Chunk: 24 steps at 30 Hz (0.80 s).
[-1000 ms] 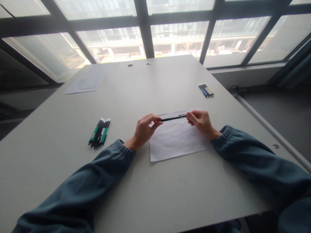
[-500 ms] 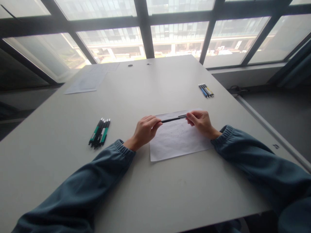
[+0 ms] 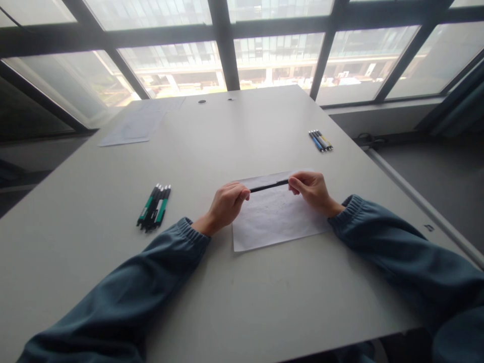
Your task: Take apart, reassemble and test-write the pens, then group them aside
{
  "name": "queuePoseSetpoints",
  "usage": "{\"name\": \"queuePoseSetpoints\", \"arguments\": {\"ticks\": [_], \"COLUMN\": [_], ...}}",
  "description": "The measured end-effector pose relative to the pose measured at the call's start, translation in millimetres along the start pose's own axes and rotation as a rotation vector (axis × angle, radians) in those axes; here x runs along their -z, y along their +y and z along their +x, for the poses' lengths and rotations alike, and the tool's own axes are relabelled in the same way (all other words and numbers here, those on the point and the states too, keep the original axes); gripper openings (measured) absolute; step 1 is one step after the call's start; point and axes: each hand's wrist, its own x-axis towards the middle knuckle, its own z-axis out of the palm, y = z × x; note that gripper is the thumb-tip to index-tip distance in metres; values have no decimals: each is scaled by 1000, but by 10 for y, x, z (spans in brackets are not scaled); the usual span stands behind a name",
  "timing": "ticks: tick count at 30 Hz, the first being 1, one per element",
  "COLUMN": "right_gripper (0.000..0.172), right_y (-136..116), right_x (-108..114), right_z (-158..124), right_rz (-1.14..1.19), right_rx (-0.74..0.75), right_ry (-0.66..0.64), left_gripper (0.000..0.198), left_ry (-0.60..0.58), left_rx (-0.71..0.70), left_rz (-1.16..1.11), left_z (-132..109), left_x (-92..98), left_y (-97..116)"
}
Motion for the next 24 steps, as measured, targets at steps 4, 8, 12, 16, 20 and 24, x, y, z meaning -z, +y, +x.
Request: {"name": "queuePoseSetpoints", "arguments": {"ticks": [4, 8, 12, 16, 20, 24], "right_gripper": [42, 43, 42, 42, 42, 41], "right_y": [7, 21, 17, -3, -6, 15], "right_x": [9, 17, 16, 10, 11, 19], "right_z": [4, 6, 3, 3, 0, -2], "right_rz": [-12, -22, -30, -32, -39, -30], "right_rx": [17, 25, 22, 24, 21, 29], "right_ry": [32, 74, 84, 80, 78, 79], "left_gripper": [41, 40, 27, 13, 8, 7], "left_ry": [-16, 97, 163, 176, 171, 147], "left_rx": [45, 38, -9, -26, -37, -47], "left_rz": [-34, 3, 26, 44, 47, 43], "left_z": [3, 15, 26, 37, 52, 50], "left_x": [2, -12, -22, -18, -9, -7], "left_y": [-3, -21, -17, 13, 38, 31]}}
